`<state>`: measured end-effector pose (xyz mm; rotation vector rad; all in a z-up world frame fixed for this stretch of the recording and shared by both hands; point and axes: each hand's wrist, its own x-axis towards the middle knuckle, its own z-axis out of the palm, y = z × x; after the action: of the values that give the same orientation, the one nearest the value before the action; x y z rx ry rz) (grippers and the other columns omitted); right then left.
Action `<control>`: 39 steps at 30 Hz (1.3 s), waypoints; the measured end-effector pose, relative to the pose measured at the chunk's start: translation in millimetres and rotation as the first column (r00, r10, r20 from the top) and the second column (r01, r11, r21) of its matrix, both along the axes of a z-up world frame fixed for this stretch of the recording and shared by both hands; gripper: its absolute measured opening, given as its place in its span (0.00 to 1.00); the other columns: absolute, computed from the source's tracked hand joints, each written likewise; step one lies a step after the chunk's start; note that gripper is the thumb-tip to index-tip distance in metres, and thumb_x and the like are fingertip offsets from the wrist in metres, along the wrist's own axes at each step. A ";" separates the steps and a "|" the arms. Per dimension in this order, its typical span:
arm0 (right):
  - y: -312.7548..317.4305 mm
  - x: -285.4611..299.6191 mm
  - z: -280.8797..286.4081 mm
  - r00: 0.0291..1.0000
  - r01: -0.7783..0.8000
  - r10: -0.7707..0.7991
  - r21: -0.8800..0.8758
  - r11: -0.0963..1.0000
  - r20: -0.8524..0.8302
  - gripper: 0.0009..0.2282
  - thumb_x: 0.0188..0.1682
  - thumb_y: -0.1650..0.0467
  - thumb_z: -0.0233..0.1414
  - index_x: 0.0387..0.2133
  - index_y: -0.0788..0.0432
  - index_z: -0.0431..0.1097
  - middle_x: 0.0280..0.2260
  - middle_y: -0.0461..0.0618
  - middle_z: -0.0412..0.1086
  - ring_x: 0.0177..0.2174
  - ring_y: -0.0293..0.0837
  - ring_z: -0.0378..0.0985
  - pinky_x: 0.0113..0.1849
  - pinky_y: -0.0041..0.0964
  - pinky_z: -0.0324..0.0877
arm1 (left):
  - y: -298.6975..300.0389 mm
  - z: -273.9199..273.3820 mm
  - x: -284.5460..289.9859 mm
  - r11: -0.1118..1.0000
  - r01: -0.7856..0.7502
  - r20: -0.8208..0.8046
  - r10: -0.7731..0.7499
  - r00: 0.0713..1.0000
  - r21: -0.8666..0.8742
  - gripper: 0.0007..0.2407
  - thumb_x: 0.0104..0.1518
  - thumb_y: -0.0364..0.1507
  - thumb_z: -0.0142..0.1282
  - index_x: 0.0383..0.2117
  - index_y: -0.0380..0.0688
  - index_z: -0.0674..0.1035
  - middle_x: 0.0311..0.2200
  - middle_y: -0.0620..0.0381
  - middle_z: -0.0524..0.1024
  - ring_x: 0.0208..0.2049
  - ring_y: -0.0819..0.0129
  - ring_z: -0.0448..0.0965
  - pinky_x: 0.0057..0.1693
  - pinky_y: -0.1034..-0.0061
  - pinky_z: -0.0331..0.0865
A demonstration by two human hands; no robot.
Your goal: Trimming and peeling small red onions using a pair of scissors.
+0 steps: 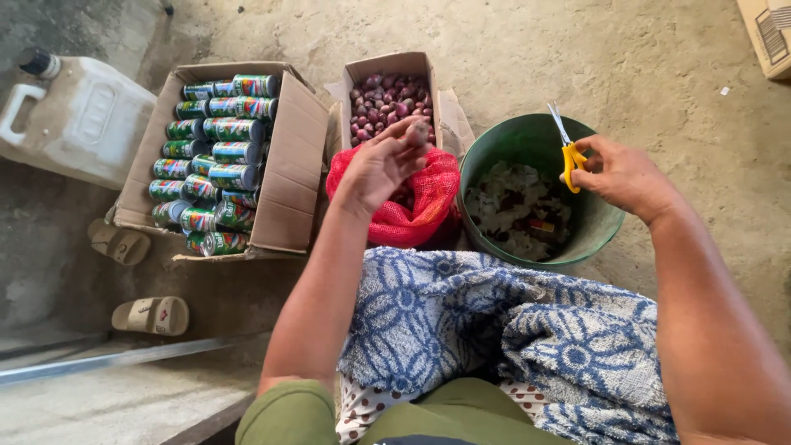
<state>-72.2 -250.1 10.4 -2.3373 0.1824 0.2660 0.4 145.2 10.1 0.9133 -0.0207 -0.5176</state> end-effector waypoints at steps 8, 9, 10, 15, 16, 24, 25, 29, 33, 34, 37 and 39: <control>18.8 -19.2 48.8 0.965 -0.025 -0.017 0.156 0.987 0.263 0.26 0.45 0.65 0.58 0.59 0.56 0.66 0.42 0.56 0.78 0.39 0.45 0.82 0.43 0.36 0.75 | -106.5 -11.8 13.2 0.941 0.077 0.008 -0.078 0.997 -0.329 0.16 0.64 0.26 0.57 0.57 0.39 0.74 0.49 0.52 0.80 0.51 0.60 0.81 0.55 0.67 0.77; 22.8 -21.6 57.4 0.956 -0.029 -0.009 0.127 0.992 0.292 0.27 0.43 0.65 0.59 0.59 0.55 0.66 0.42 0.56 0.77 0.38 0.48 0.81 0.43 0.38 0.76 | -119.3 -13.3 12.8 0.944 0.049 -0.013 -0.056 0.998 -0.327 0.15 0.63 0.25 0.58 0.56 0.41 0.74 0.48 0.51 0.80 0.51 0.59 0.81 0.53 0.67 0.78; 27.9 -26.8 69.7 0.956 -0.012 -0.024 0.120 0.993 0.293 0.27 0.43 0.65 0.59 0.59 0.55 0.66 0.42 0.56 0.77 0.38 0.48 0.81 0.43 0.38 0.76 | -125.6 -10.6 7.5 0.941 0.065 -0.011 -0.073 0.997 -0.333 0.15 0.63 0.25 0.58 0.56 0.41 0.74 0.48 0.51 0.80 0.51 0.59 0.81 0.53 0.67 0.78; 41.1 -42.5 83.6 0.935 -0.145 0.218 -0.258 0.955 0.281 0.29 0.40 0.62 0.62 0.57 0.56 0.64 0.51 0.59 0.72 0.50 0.58 0.74 0.49 0.50 0.69 | -144.8 0.3 -13.1 0.987 0.051 -0.017 -0.054 0.998 -0.152 0.17 0.58 0.21 0.59 0.54 0.42 0.75 0.46 0.51 0.80 0.45 0.60 0.83 0.46 0.69 0.80; 41.2 -44.2 81.3 0.939 -0.137 0.208 -0.256 0.957 0.273 0.29 0.40 0.62 0.62 0.57 0.56 0.64 0.51 0.59 0.72 0.50 0.58 0.74 0.49 0.50 0.69 | -146.2 -4.1 -14.3 0.987 0.060 -0.025 -0.064 0.998 -0.151 0.17 0.58 0.21 0.59 0.54 0.42 0.75 0.46 0.51 0.80 0.45 0.60 0.83 0.46 0.69 0.80; 50.1 -38.9 79.9 0.945 -0.119 0.231 -0.417 0.901 0.230 0.32 0.39 0.60 0.63 0.58 0.52 0.62 0.50 0.56 0.70 0.51 0.56 0.71 0.47 0.51 0.70 | -154.4 -23.9 -14.2 0.995 0.021 0.042 -0.017 0.999 -0.099 0.16 0.59 0.15 0.57 0.54 0.35 0.77 0.45 0.50 0.80 0.44 0.67 0.83 0.48 0.77 0.80; 51.1 -38.4 80.2 0.945 -0.120 0.233 -0.416 0.901 0.230 0.32 0.39 0.60 0.63 0.58 0.52 0.62 0.50 0.56 0.70 0.51 0.56 0.71 0.47 0.51 0.70 | -153.5 -21.4 -15.1 0.995 0.019 0.042 -0.015 0.999 -0.097 0.16 0.59 0.15 0.57 0.54 0.35 0.77 0.45 0.50 0.80 0.44 0.67 0.83 0.48 0.77 0.80; 52.9 -38.0 77.6 0.939 -0.093 0.238 -0.485 0.869 0.247 0.30 0.41 0.60 0.62 0.58 0.52 0.62 0.48 0.57 0.70 0.49 0.57 0.72 0.45 0.52 0.71 | -150.5 -14.1 -19.2 0.996 -0.005 0.056 0.010 0.998 -0.090 0.16 0.58 0.15 0.57 0.53 0.35 0.77 0.44 0.50 0.81 0.44 0.65 0.84 0.47 0.77 0.80; 51.1 -38.0 78.2 0.951 -0.079 0.204 -0.454 0.887 0.233 0.26 0.45 0.62 0.60 0.57 0.53 0.64 0.45 0.57 0.73 0.45 0.57 0.76 0.44 0.52 0.72 | -151.0 -14.6 -20.5 0.997 0.002 0.053 0.002 0.999 -0.076 0.16 0.58 0.16 0.58 0.53 0.35 0.76 0.43 0.49 0.81 0.44 0.63 0.84 0.47 0.77 0.80; 49.4 -37.9 77.3 0.951 -0.078 0.202 -0.453 0.888 0.233 0.26 0.45 0.62 0.60 0.57 0.53 0.64 0.45 0.57 0.73 0.45 0.57 0.76 0.44 0.52 0.72 | -151.1 -12.7 -21.3 0.997 0.003 0.052 0.001 0.999 -0.075 0.16 0.58 0.16 0.58 0.53 0.35 0.76 0.43 0.49 0.81 0.44 0.63 0.84 0.47 0.77 0.80; 45.5 -36.8 74.2 0.966 -0.088 0.169 -0.363 0.928 0.198 0.23 0.46 0.62 0.58 0.55 0.53 0.65 0.46 0.55 0.75 0.45 0.56 0.78 0.45 0.50 0.72 | -150.5 -9.7 -21.8 0.999 0.001 0.036 0.000 0.999 -0.047 0.16 0.57 0.16 0.58 0.53 0.35 0.76 0.43 0.49 0.81 0.43 0.62 0.84 0.46 0.76 0.80; 43.2 -37.0 72.0 0.960 -0.118 0.178 -0.269 0.956 0.214 0.27 0.44 0.60 0.58 0.57 0.54 0.65 0.49 0.57 0.73 0.47 0.57 0.77 0.47 0.49 0.71 | -150.6 -11.6 -20.8 0.999 -0.005 0.022 0.006 1.000 -0.032 0.16 0.57 0.16 0.58 0.52 0.36 0.76 0.43 0.50 0.81 0.43 0.62 0.84 0.44 0.76 0.80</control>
<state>-109.2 -206.9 82.4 -2.6184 -0.0836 0.0352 -20.4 -5.3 -1.5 0.8878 -0.0461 -0.5007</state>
